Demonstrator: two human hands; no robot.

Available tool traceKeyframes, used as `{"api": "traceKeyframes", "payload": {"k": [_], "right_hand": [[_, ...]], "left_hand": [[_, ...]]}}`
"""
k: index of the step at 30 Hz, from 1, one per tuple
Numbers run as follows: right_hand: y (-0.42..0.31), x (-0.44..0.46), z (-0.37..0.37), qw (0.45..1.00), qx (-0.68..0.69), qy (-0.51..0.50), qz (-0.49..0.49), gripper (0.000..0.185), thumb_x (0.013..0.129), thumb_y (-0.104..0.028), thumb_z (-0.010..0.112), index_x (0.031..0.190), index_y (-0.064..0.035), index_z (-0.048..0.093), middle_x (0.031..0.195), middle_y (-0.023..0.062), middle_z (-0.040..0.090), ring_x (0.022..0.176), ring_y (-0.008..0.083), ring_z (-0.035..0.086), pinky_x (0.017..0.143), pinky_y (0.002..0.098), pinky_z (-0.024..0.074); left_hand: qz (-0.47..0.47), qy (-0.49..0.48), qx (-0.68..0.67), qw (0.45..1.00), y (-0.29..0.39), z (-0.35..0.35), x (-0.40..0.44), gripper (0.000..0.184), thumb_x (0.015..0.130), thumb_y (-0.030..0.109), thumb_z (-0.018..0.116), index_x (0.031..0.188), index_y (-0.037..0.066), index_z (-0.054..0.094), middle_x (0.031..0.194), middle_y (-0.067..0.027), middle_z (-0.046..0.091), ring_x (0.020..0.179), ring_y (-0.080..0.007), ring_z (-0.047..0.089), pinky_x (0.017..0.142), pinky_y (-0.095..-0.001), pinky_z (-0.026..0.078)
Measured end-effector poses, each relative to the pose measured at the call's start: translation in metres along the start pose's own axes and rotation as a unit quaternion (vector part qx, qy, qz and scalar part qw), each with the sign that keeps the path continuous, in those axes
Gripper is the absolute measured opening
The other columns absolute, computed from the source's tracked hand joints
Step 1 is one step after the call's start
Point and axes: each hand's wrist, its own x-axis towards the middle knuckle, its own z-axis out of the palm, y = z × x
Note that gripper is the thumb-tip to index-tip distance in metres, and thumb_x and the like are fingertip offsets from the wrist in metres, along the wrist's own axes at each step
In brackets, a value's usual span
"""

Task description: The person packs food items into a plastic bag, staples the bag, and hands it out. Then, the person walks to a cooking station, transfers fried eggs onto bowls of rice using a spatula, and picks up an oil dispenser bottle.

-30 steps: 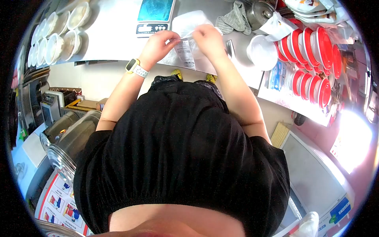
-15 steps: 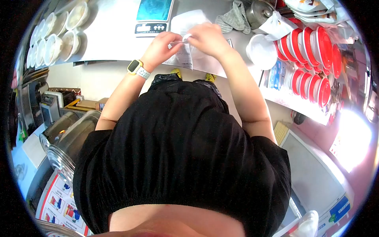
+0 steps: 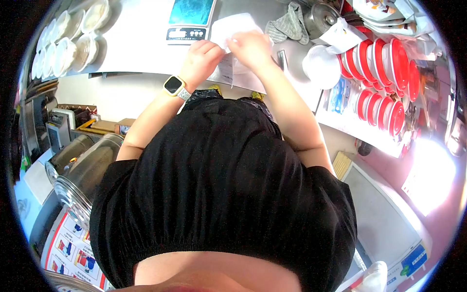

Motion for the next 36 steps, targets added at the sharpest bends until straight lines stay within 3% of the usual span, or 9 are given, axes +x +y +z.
{"api": "traceKeyframes", "payload": {"k": [2,12,18,23,26,30,33,35,36], "right_hand": [[-0.005,0.0,-0.001,0.999,-0.02,-0.016,0.028,0.037,0.088,-0.041,0.049,0.076,-0.0133,0.069,0.081,0.0096,0.068,0.088,0.0305,0.062,0.077,0.0481,0.0395],[-0.003,0.004,-0.002,0.999,-0.008,0.002,0.044,0.034,0.087,-0.037,0.052,0.075,-0.0096,0.068,0.077,0.0104,0.067,0.082,0.0321,0.062,0.075,0.0463,0.0413],[0.009,-0.009,-0.019,0.993,0.111,-0.003,-0.046,0.033,0.088,-0.038,0.058,0.079,-0.0081,0.068,0.079,0.0101,0.066,0.075,0.0313,0.062,0.072,0.0416,0.0467],[-0.002,-0.022,-0.027,0.971,0.223,-0.04,0.069,0.032,0.088,-0.038,0.058,0.087,-0.0082,0.069,0.087,0.0106,0.068,0.081,0.0292,0.065,0.075,0.0378,0.0488],[-0.008,-0.015,-0.038,0.989,0.122,-0.088,-0.011,0.031,0.088,-0.037,0.058,0.093,-0.0092,0.07,0.09,0.0119,0.069,0.084,0.0303,0.065,0.078,0.0388,0.0492],[-0.004,-0.01,-0.041,0.986,0.097,-0.127,0.044,0.032,0.088,-0.038,0.057,0.096,-0.0097,0.07,0.09,0.0134,0.068,0.085,0.0309,0.065,0.081,0.0402,0.0489],[-0.004,-0.009,-0.037,0.975,0.169,-0.106,0.098,0.028,0.084,-0.033,0.06,0.094,-0.0084,0.069,0.102,0.0171,0.065,0.098,0.0328,0.062,0.086,0.0409,0.0479],[-0.002,-0.014,-0.029,0.996,-0.007,0.078,-0.049,0.023,0.079,-0.024,0.064,0.093,-0.0077,0.068,0.116,0.0208,0.058,0.111,0.0358,0.054,0.09,0.0417,0.0467],[0.003,-0.014,-0.022,0.996,-0.008,0.079,-0.05,0.023,0.079,-0.024,0.064,0.093,-0.0077,0.068,0.116,0.0208,0.058,0.111,0.0358,0.054,0.09,0.0417,0.0467]], "left_hand": [[0.014,0.013,0.017,1.0,-0.001,0.002,-0.002,0.008,0.072,0.003,0.067,0.077,0.006,0.062,0.079,-0.0069,0.064,0.076,-0.0262,0.061,0.071,-0.0377,0.049],[-0.003,0.016,0.001,1.0,-0.001,0.001,-0.002,0.009,0.072,0.003,0.067,0.078,0.006,0.062,0.08,-0.0081,0.064,0.078,-0.0271,0.061,0.072,-0.0384,0.048],[-0.176,-0.058,-0.111,0.976,0.002,-0.008,0.004,0.006,0.081,0.009,0.068,0.082,0.004,0.064,0.079,-0.0095,0.064,0.077,-0.0302,0.06,0.073,-0.0386,0.048],[-0.116,-0.072,-0.112,0.984,-0.009,-0.008,0.004,0.011,0.085,0.013,0.066,0.09,0.003,0.065,0.082,-0.0107,0.065,0.078,-0.0304,0.061,0.073,-0.0379,0.048],[-0.143,-0.07,-0.113,0.981,-0.01,-0.005,0.0,0.013,0.087,0.014,0.064,0.095,0.004,0.065,0.084,-0.0108,0.065,0.08,-0.0286,0.062,0.075,-0.0365,0.049],[-0.208,-0.085,-0.15,0.963,-0.006,-0.008,0.001,0.014,0.089,0.014,0.063,0.098,0.003,0.064,0.087,-0.0098,0.067,0.082,-0.0239,0.064,0.076,-0.0334,0.05],[-0.267,-0.07,-0.187,0.943,-0.008,-0.009,-0.004,0.017,0.09,0.013,0.062,0.102,0.002,0.063,0.088,-0.0069,0.066,0.082,-0.0152,0.063,0.074,-0.0288,0.05],[-0.274,-0.062,-0.199,0.939,-0.009,-0.009,-0.009,0.017,0.09,0.013,0.062,0.103,0.002,0.062,0.089,-0.0058,0.066,0.083,-0.0141,0.062,0.074,-0.0282,0.05],[-0.281,-0.056,-0.211,0.935,-0.009,-0.01,-0.011,0.017,0.091,0.013,0.061,0.104,0.002,0.062,0.091,-0.0048,0.066,0.084,-0.0129,0.061,0.074,-0.0275,0.049]]}}
